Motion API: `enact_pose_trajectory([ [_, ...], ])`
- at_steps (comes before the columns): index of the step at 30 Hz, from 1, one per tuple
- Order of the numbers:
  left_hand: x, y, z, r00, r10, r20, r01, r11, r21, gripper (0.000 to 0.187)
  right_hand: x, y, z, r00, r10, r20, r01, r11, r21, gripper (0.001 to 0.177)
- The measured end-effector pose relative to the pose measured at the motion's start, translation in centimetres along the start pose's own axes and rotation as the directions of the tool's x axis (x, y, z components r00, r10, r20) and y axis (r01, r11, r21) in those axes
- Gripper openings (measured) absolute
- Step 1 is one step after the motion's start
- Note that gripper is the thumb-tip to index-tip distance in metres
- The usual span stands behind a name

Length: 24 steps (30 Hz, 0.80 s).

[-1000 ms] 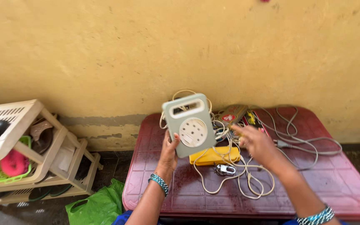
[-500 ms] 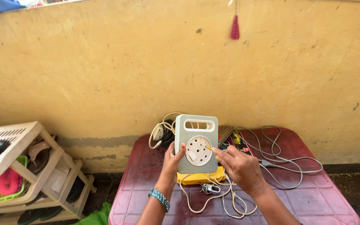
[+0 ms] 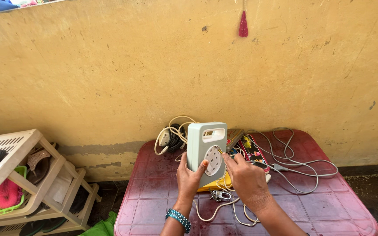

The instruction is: The person disassembles an extension box using a screwdriver, removing screws from the back and front and managing the internal and external wires.

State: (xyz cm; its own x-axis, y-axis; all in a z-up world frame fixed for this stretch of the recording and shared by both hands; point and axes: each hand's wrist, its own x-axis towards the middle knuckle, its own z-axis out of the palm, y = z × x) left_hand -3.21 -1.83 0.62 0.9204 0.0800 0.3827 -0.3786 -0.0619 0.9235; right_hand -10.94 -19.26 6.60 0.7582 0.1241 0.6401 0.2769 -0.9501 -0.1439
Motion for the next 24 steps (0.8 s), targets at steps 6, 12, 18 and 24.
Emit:
enact_pose_trajectory([
  [6, -0.2, 0.1, 0.7, 0.995, 0.069, 0.067, -0.085, 0.955, 0.284, 0.076, 0.5, 0.3, 0.7, 0.918, 0.258, 0.302, -0.185, 0.95, -0.25, 0.021],
  [12, 4.1, -4.2, -1.4, 0.985, -0.037, 0.167, 0.065, 0.984, -0.166, 0.079, 0.9, 3.6, 0.4, 0.953, 0.287, 0.1, -0.304, 0.886, 0.352, 0.026],
  [18, 6.2, -4.7, -4.3, 0.973, -0.143, 0.179, 0.217, 0.827, -0.519, 0.079, 0.5, 1.2, 1.1, 0.976, 0.158, 0.153, -0.205, 0.905, 0.373, 0.033],
  [24, 5.2, -6.8, -4.2, 0.962, -0.181, 0.204, 0.262, 0.821, -0.508, 0.082, 0.5, 0.6, 3.0, 0.98, -0.18, 0.079, 0.149, 0.942, 0.299, 0.037],
])
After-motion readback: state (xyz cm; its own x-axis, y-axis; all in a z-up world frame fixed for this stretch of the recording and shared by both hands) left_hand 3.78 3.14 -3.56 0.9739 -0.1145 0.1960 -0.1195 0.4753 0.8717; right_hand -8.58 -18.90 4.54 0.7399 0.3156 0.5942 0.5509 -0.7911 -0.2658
